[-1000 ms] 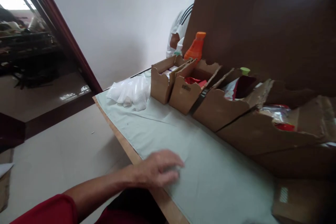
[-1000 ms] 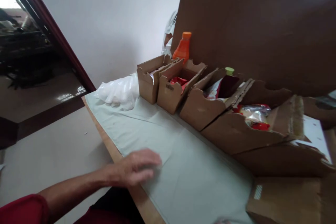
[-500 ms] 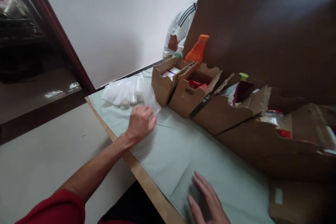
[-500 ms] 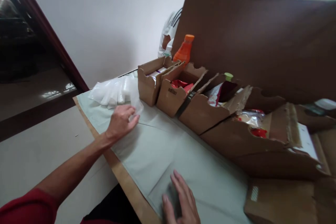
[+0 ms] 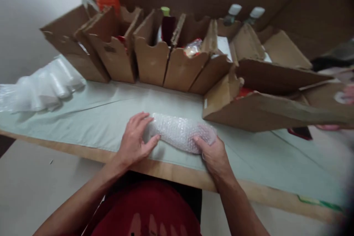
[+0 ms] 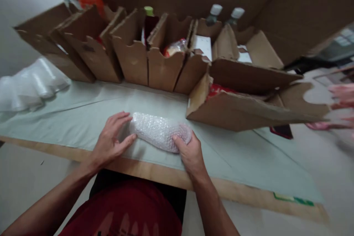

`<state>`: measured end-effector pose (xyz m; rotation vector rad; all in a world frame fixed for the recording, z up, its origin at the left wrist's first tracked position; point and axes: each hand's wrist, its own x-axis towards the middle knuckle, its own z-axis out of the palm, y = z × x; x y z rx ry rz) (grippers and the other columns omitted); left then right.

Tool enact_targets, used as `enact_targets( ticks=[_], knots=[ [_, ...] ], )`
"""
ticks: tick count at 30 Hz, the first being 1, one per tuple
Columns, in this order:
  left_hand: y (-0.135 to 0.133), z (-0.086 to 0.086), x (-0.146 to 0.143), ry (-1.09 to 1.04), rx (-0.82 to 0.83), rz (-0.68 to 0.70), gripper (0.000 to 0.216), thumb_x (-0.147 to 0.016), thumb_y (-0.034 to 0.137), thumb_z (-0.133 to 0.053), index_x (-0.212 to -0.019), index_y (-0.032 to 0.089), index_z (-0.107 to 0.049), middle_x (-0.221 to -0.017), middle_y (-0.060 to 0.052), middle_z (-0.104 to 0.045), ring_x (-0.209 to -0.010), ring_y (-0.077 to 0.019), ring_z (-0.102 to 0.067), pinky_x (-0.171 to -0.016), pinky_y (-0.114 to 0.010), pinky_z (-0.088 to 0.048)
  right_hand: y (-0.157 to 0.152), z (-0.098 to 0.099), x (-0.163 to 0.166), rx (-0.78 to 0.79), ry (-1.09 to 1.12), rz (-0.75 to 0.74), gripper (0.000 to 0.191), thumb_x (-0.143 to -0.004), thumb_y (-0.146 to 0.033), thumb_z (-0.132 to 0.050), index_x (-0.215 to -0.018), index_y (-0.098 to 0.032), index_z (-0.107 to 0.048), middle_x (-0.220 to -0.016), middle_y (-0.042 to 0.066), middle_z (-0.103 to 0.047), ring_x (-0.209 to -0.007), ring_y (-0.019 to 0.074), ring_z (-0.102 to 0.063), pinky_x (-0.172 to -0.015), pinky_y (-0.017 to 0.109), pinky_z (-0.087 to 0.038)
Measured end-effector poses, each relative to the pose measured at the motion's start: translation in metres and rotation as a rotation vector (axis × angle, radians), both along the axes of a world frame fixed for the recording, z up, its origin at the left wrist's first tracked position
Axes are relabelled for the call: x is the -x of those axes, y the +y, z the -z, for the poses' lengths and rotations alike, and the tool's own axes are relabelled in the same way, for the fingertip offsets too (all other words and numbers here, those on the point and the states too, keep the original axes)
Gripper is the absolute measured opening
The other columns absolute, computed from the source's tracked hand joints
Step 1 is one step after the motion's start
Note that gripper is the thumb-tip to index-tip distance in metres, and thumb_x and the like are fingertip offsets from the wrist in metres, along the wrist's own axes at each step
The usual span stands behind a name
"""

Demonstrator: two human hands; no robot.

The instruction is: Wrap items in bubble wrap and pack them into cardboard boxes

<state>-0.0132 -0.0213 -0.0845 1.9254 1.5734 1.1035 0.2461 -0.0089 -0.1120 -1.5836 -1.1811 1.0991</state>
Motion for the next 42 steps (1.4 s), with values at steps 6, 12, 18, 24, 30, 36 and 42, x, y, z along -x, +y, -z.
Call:
enact_targets(
  ticks=[6, 12, 18, 24, 30, 36, 42],
  knots=[
    [0.027, 0.02, -0.018, -0.075, 0.356, 0.073, 0.084, -0.083, 0.043, -0.067, -0.156, 0.016, -0.034, -0.14, -0.021, -0.061, -0.131, -0.0362, -0.06, -0.109, -0.057, -0.05, -0.014, 0.001, -0.021, -0.004, 0.106, 0.02, 0.05, -0.077, -0.045, -0.077, -0.118, -0.017, -0.073, -0.114, 0.01, -0.078, -0.105, 0.0264, -0.073, -0.097, 0.044, -0.058],
    [0.008, -0.016, -0.025, -0.245, 0.465, 0.096, 0.063, -0.09, 0.036, -0.061, -0.149, 0.022, -0.047, -0.074, 0.002, -0.058, -0.063, -0.0155, -0.06, -0.057, -0.028, -0.053, -0.024, -0.013, -0.04, -0.046, -0.065, 0.057, 0.046, -0.083, -0.044, -0.073, -0.121, -0.019, -0.071, -0.11, 0.008, -0.078, -0.096, 0.024, -0.073, -0.089, 0.04, -0.059],
    [0.016, 0.004, -0.016, 0.173, 0.387, -0.034, 0.067, -0.088, 0.032, -0.063, -0.151, 0.02, -0.044, -0.076, 0.003, -0.06, -0.061, -0.0152, -0.057, -0.061, -0.03, -0.05, -0.017, -0.006, -0.056, -0.053, -0.558, 0.026, 0.063, -0.085, -0.046, -0.067, -0.141, -0.018, -0.06, -0.094, 0.006, -0.075, -0.068, 0.0195, -0.064, -0.072, 0.039, -0.054],
    [0.014, 0.005, -0.009, 0.451, -0.093, -0.101, 0.06, -0.096, 0.042, -0.061, -0.15, 0.02, -0.044, -0.132, -0.017, -0.063, -0.12, -0.0331, -0.063, -0.1, -0.05, -0.055, -0.027, -0.012, -0.067, -0.261, -0.851, 0.049, 0.05, -0.099, -0.046, -0.052, -0.14, -0.018, -0.059, -0.109, 0.012, -0.075, -0.092, 0.0274, -0.069, -0.089, 0.049, -0.055],
    [0.004, 0.023, -0.047, 0.582, -0.161, 0.362, 0.063, -0.105, 0.043, -0.042, -0.16, 0.017, -0.022, -0.16, -0.02, -0.044, -0.153, -0.0339, -0.038, -0.124, -0.055, -0.034, -0.014, -0.006, 0.013, -0.449, -0.958, -0.559, 0.054, -0.103, -0.026, -0.041, -0.155, -0.014, -0.045, -0.16, 0.012, -0.048, -0.152, 0.0274, -0.038, -0.122, 0.049, -0.038],
    [0.001, 0.051, -0.032, 0.649, -0.008, 0.349, 0.07, -0.101, 0.059, -0.047, -0.158, 0.023, -0.029, -0.169, -0.016, -0.032, -0.159, -0.0384, -0.024, -0.128, -0.062, -0.019, -0.017, 0.02, 0.003, -0.398, -1.075, -0.634, 0.073, -0.103, -0.05, -0.048, -0.163, -0.011, -0.03, -0.168, 0.015, -0.034, -0.158, 0.0292, -0.026, -0.129, 0.052, -0.025],
    [-0.004, 0.046, -0.02, 0.61, 0.021, 0.322, 0.062, -0.102, 0.056, -0.048, -0.155, 0.027, -0.034, -0.169, -0.016, -0.032, -0.158, -0.0404, -0.023, -0.125, -0.069, -0.018, -0.046, 0.023, -0.058, -0.364, -1.223, -0.414, 0.078, -0.107, -0.05, -0.038, -0.168, -0.017, 0.0, -0.166, 0.017, -0.037, -0.154, 0.0323, -0.035, -0.122, 0.057, -0.031]
  ],
)
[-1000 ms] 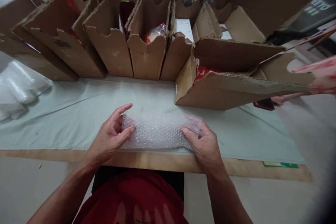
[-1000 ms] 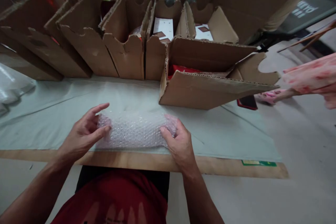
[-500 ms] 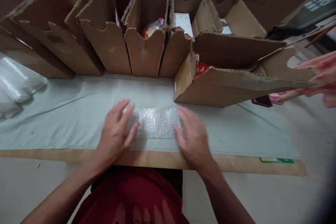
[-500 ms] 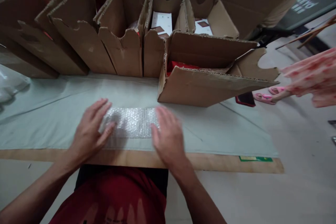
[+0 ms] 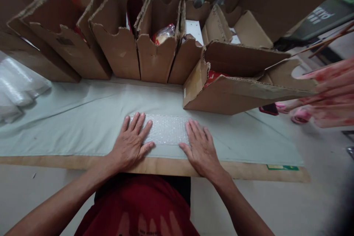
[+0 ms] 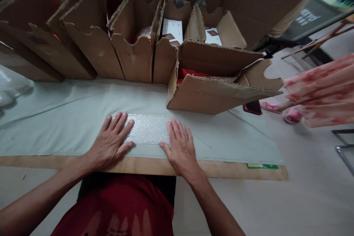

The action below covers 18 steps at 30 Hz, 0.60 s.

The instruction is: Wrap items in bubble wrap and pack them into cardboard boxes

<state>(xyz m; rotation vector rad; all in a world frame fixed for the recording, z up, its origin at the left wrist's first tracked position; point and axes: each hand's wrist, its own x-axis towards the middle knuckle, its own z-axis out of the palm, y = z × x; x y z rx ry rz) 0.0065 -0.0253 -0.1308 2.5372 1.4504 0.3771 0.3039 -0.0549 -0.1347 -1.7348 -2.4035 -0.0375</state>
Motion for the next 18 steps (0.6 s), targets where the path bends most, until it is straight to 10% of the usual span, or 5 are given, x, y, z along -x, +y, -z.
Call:
enact_targets(
  ticks=[10, 18],
  knots=[
    [-0.001, -0.013, -0.028, 0.091, -0.037, 0.15, 0.069, -0.105, 0.057, -0.036, -0.157, 0.01, -0.034, -0.165, -0.021, -0.039, -0.157, -0.0328, -0.03, -0.128, -0.056, -0.019, 0.01, -0.012, 0.073, 0.063, 0.111, -0.179, 0.063, -0.104, -0.037, -0.044, -0.161, -0.012, -0.035, -0.165, 0.015, -0.041, -0.156, 0.0281, -0.032, -0.127, 0.05, -0.026],
    [-0.004, -0.005, 0.024, 0.08, -0.024, 0.036, 0.059, -0.103, 0.046, -0.046, -0.155, 0.02, -0.036, -0.168, -0.017, -0.034, -0.158, -0.0352, -0.027, -0.128, -0.061, -0.017, -0.015, -0.002, -0.003, -0.056, 0.051, 0.015, 0.053, -0.108, -0.041, -0.034, -0.152, -0.013, -0.047, -0.156, 0.017, -0.052, -0.146, 0.0301, -0.046, -0.116, 0.053, -0.037]
  ],
)
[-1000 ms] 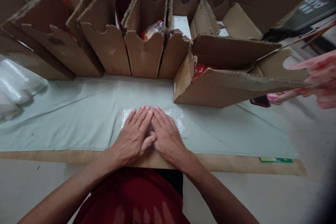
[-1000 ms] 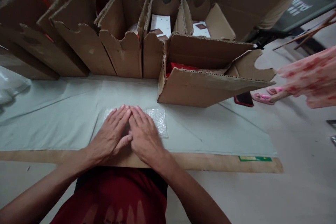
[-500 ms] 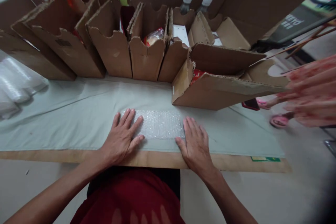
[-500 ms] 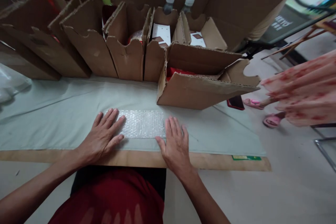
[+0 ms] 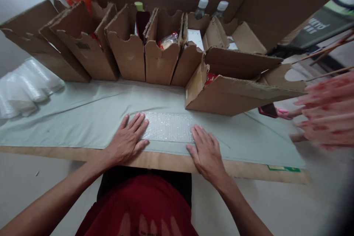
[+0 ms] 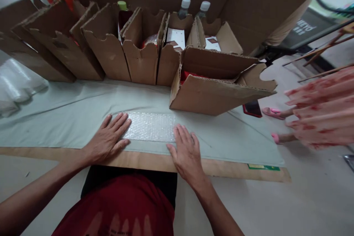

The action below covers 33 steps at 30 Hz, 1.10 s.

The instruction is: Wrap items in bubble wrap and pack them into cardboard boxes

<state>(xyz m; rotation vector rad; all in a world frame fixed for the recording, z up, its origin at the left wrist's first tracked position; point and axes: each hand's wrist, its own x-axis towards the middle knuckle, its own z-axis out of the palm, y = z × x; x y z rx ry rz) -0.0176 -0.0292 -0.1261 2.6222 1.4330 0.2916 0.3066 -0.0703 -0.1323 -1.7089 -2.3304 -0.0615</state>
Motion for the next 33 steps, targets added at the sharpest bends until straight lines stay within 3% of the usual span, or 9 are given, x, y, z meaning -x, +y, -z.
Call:
enact_targets(
  ticks=[6, 10, 14, 17, 20, 23, 25, 29, 33],
  knots=[
    [-0.003, -0.006, -0.008, -0.053, -0.132, -0.068, 0.047, -0.1, 0.04, -0.052, -0.143, 0.021, -0.048, -0.157, -0.019, -0.048, -0.15, -0.0377, -0.039, -0.121, -0.06, -0.033, 0.016, -0.017, -0.001, -0.042, 0.053, 0.202, 0.047, -0.105, -0.049, -0.04, -0.122, -0.016, -0.069, -0.131, 0.017, -0.069, -0.12, 0.0347, -0.061, -0.099, 0.052, -0.046],
    [0.002, -0.005, -0.008, -0.085, -0.165, -0.167, 0.034, -0.099, 0.034, -0.051, -0.128, 0.019, -0.059, -0.143, -0.019, -0.058, -0.139, -0.0384, -0.05, -0.113, -0.058, -0.044, 0.044, -0.018, 0.023, 0.022, 0.139, 0.244, 0.036, -0.099, -0.044, -0.049, -0.101, -0.016, -0.07, -0.131, 0.02, -0.068, -0.114, 0.0374, -0.061, -0.095, 0.053, -0.045],
    [0.0, -0.003, -0.007, -0.094, -0.171, -0.152, 0.036, -0.098, 0.031, -0.053, -0.129, 0.015, -0.061, -0.144, -0.022, -0.056, -0.136, -0.039, -0.052, -0.11, -0.057, -0.045, 0.046, -0.02, 0.032, 0.075, 0.455, 0.247, 0.021, -0.091, -0.037, -0.055, -0.08, -0.021, -0.06, -0.117, 0.014, -0.072, -0.106, 0.03, -0.064, -0.09, 0.044, -0.047],
    [0.0, -0.005, -0.007, -0.122, -0.178, -0.214, 0.045, -0.096, 0.033, -0.056, -0.136, 0.013, -0.056, -0.141, -0.022, -0.057, -0.13, -0.0383, -0.054, -0.109, -0.057, -0.044, 0.033, -0.027, 0.03, 0.182, 0.743, 0.292, 0.023, -0.088, -0.043, -0.061, -0.094, -0.021, -0.06, -0.085, 0.004, -0.068, -0.075, 0.0191, -0.061, -0.068, 0.032, -0.048],
    [0.005, -0.009, -0.008, -0.116, -0.159, -0.266, 0.051, -0.094, 0.034, -0.059, -0.139, 0.011, -0.053, -0.133, -0.021, -0.062, -0.122, -0.0372, -0.057, -0.106, -0.056, -0.045, 0.019, -0.036, 0.031, 0.337, 1.05, 0.319, 0.051, -0.085, -0.044, -0.067, -0.128, -0.019, -0.056, -0.075, -0.004, -0.057, -0.059, 0.0126, -0.051, -0.056, 0.026, -0.043],
    [0.01, -0.01, -0.012, -0.069, -0.125, -0.279, 0.052, -0.092, 0.031, -0.06, -0.14, 0.011, -0.053, -0.12, -0.018, -0.067, -0.109, -0.0357, -0.059, -0.098, -0.054, -0.047, 0.008, -0.042, 0.037, 0.393, 1.152, 0.333, 0.08, -0.084, -0.039, -0.069, -0.155, -0.02, -0.037, -0.071, -0.008, -0.046, -0.055, 0.0099, -0.042, -0.052, 0.024, -0.039],
    [0.01, -0.008, -0.015, -0.057, -0.11, -0.271, 0.05, -0.092, 0.025, -0.059, -0.14, 0.012, -0.054, -0.109, -0.016, -0.069, -0.102, -0.034, -0.06, -0.093, -0.051, -0.048, 0.002, -0.045, 0.039, 0.411, 1.19, 0.326, 0.088, -0.085, -0.038, -0.07, -0.161, -0.022, -0.028, -0.07, -0.009, -0.043, -0.054, 0.0097, -0.041, -0.05, 0.023, -0.04],
    [0.013, -0.009, -0.021, -0.144, -0.086, -0.212, 0.051, -0.087, 0.008, -0.05, -0.138, 0.014, -0.053, -0.095, -0.009, -0.069, -0.09, -0.0277, -0.061, -0.086, -0.044, -0.048, -0.012, -0.046, 0.034, 0.428, 1.273, 0.319, 0.086, -0.086, -0.04, -0.071, -0.161, -0.024, -0.031, -0.073, -0.006, -0.05, -0.059, 0.0107, -0.048, -0.052, 0.023, -0.045],
    [0.043, -0.026, -0.035, -0.211, -0.13, -0.084, 0.054, -0.089, 0.005, -0.047, -0.141, 0.017, -0.051, -0.097, -0.006, -0.067, -0.09, -0.0238, -0.063, -0.086, -0.039, -0.049, -0.029, -0.044, 0.046, 0.479, 1.393, 0.403, 0.094, -0.086, -0.043, -0.073, -0.164, -0.026, -0.024, -0.078, -0.005, -0.059, -0.053, 0.0091, -0.052, -0.049, 0.023, -0.049]
  ],
)
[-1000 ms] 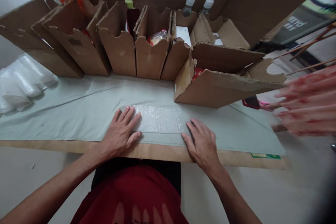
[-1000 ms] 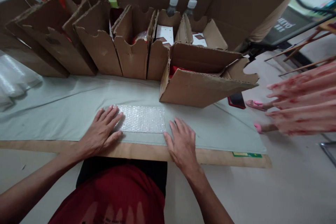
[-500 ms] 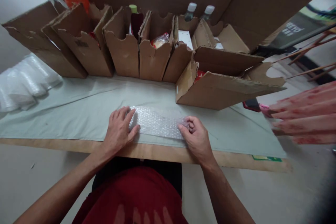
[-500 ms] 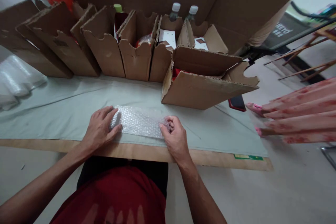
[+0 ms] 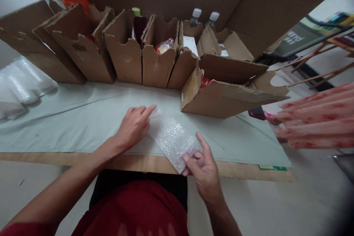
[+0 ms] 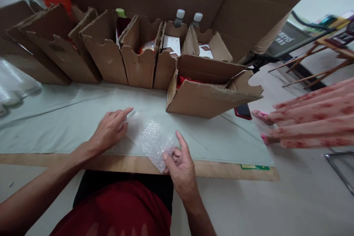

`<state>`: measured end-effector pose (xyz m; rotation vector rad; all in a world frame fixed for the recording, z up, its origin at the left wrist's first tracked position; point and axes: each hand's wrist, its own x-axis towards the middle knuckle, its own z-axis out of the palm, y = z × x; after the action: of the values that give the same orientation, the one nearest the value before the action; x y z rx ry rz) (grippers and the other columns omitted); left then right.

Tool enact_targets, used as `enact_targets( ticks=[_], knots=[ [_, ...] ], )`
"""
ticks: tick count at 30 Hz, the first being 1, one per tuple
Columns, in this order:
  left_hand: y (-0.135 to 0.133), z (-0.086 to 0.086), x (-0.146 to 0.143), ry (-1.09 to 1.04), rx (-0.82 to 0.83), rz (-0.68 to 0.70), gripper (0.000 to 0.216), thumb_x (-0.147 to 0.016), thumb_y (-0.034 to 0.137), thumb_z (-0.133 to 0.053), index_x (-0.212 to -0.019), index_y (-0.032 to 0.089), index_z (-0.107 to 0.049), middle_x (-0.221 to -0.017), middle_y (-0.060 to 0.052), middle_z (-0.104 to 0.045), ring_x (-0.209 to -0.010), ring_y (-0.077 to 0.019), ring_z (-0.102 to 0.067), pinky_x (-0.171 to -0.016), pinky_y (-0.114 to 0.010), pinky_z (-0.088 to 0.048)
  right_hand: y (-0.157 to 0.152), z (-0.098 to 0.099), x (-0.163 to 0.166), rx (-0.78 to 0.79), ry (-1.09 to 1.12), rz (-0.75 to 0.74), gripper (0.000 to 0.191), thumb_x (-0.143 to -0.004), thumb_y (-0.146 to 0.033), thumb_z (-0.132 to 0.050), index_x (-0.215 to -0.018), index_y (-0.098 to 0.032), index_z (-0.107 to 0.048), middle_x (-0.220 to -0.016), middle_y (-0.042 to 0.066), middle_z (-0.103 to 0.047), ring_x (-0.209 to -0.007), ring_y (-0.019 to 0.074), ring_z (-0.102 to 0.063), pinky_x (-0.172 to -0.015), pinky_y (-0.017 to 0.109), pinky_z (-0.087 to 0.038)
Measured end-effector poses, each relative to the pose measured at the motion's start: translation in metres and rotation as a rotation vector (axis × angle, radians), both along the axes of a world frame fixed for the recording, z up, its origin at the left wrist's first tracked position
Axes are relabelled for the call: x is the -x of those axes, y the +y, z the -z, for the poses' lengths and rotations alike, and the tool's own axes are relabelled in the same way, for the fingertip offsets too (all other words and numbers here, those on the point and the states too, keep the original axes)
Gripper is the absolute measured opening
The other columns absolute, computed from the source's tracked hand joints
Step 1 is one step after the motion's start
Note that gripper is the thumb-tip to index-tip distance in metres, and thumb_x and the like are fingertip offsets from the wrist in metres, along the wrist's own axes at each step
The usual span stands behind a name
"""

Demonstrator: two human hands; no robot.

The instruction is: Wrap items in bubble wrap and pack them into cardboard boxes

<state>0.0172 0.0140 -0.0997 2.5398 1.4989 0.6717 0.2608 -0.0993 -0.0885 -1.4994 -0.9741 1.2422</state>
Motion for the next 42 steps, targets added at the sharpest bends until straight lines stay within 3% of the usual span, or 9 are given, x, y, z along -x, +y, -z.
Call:
enact_targets(
  ticks=[4, 7, 12, 15, 19, 23, 30, 35, 42],
  knots=[
    [0.043, -0.011, -0.024, 0.034, -0.035, 0.04, 0.055, -0.09, 0.011, -0.057, -0.144, 0.016, -0.05, -0.111, -0.013, -0.067, -0.1, -0.0285, -0.064, -0.091, -0.045, -0.05, -0.015, 0.012, 0.039, 0.057, 0.061, 0.047, 0.099, -0.086, -0.044, -0.072, -0.165, -0.022, -0.018, -0.075, -0.004, -0.064, -0.046, 0.0102, -0.056, -0.049, 0.026, -0.054],
    [0.045, -0.006, -0.027, -0.046, -0.059, 0.096, 0.058, -0.089, 0.013, -0.062, -0.145, 0.012, -0.047, -0.132, -0.02, -0.062, -0.117, -0.0329, -0.06, -0.1, -0.052, -0.05, -0.024, 0.021, 0.06, 0.058, 0.078, 0.059, 0.095, -0.09, -0.043, -0.068, -0.166, -0.019, -0.017, -0.069, -0.003, -0.064, -0.056, 0.0153, -0.064, -0.054, 0.027, -0.059],
    [-0.033, -0.004, 0.007, -0.217, 0.078, 0.346, 0.062, -0.083, 0.001, -0.048, -0.14, 0.025, -0.052, -0.138, -0.011, -0.06, -0.136, -0.0297, -0.051, -0.11, -0.056, -0.048, -0.027, 0.021, 0.051, 0.057, 0.068, -0.064, 0.053, -0.091, -0.039, -0.066, -0.14, -0.02, -0.06, -0.077, 0.001, -0.067, -0.066, 0.0137, -0.064, -0.061, 0.026, -0.06],
    [-0.076, -0.008, 0.016, -0.228, 0.206, 0.381, 0.07, -0.082, 0.005, -0.052, -0.149, 0.026, -0.046, -0.148, -0.013, -0.054, -0.145, -0.0329, -0.042, -0.115, -0.059, -0.044, -0.021, 0.017, 0.044, 0.067, 0.065, -0.113, 0.044, -0.091, -0.038, -0.065, -0.131, -0.02, -0.065, -0.092, 0.007, -0.073, -0.084, 0.0187, -0.071, -0.066, 0.027, -0.061],
    [-0.086, 0.002, -0.002, -0.354, 0.14, 0.24, 0.042, -0.094, 0.015, -0.056, -0.136, 0.021, -0.055, -0.115, -0.011, -0.071, -0.108, -0.0255, -0.066, -0.093, -0.046, -0.057, -0.012, 0.013, 0.043, 0.014, -0.005, -0.172, 0.045, -0.093, -0.032, -0.063, -0.136, -0.021, -0.059, -0.099, 0.007, -0.074, -0.086, 0.0174, -0.071, -0.075, 0.029, -0.061],
    [-0.07, 0.014, -0.014, -0.451, 0.212, -0.043, 0.031, -0.097, 0.018, -0.056, -0.127, 0.02, -0.062, -0.087, -0.003, -0.071, -0.078, -0.0182, -0.065, -0.074, -0.035, -0.056, -0.008, 0.008, 0.035, -0.194, -0.125, -0.13, 0.056, -0.098, -0.022, -0.058, -0.151, -0.029, -0.041, -0.099, 0.002, -0.071, -0.075, 0.0123, -0.067, -0.068, 0.026, -0.059],
    [-0.06, 0.023, -0.011, -0.398, 0.233, -0.123, 0.043, -0.093, 0.021, -0.059, -0.136, 0.02, -0.058, -0.088, -0.003, -0.071, -0.076, -0.0172, -0.064, -0.073, -0.032, -0.055, 0.025, 0.011, 0.017, -0.721, -0.822, -0.413, 0.035, -0.095, -0.01, -0.059, -0.127, -0.021, -0.064, -0.128, 0.01, -0.07, -0.122, 0.0258, -0.062, -0.1, 0.043, -0.053],
    [-0.056, 0.028, -0.013, -0.269, 0.105, -0.103, 0.045, -0.096, 0.022, -0.059, -0.141, 0.022, -0.052, -0.086, -0.003, -0.068, -0.077, -0.0195, -0.063, -0.074, -0.036, -0.056, 0.049, 0.021, 0.019, -0.719, -1.095, -0.587, 0.03, -0.096, -0.012, -0.057, -0.123, -0.017, -0.068, -0.132, 0.013, -0.07, -0.127, 0.0308, -0.059, -0.096, 0.047, -0.05],
    [-0.072, 0.014, -0.001, -0.294, 0.008, 0.032, 0.042, -0.095, 0.027, -0.068, -0.135, 0.025, -0.057, -0.133, -0.013, -0.064, -0.123, -0.0296, -0.06, -0.101, -0.048, -0.052, 0.053, 0.014, 0.018, -0.707, -1.02, -0.592, 0.024, -0.103, -0.017, -0.051, -0.111, -0.022, -0.073, -0.115, 0.007, -0.077, -0.109, 0.0237, -0.065, -0.091, 0.04, -0.046]
  ],
)
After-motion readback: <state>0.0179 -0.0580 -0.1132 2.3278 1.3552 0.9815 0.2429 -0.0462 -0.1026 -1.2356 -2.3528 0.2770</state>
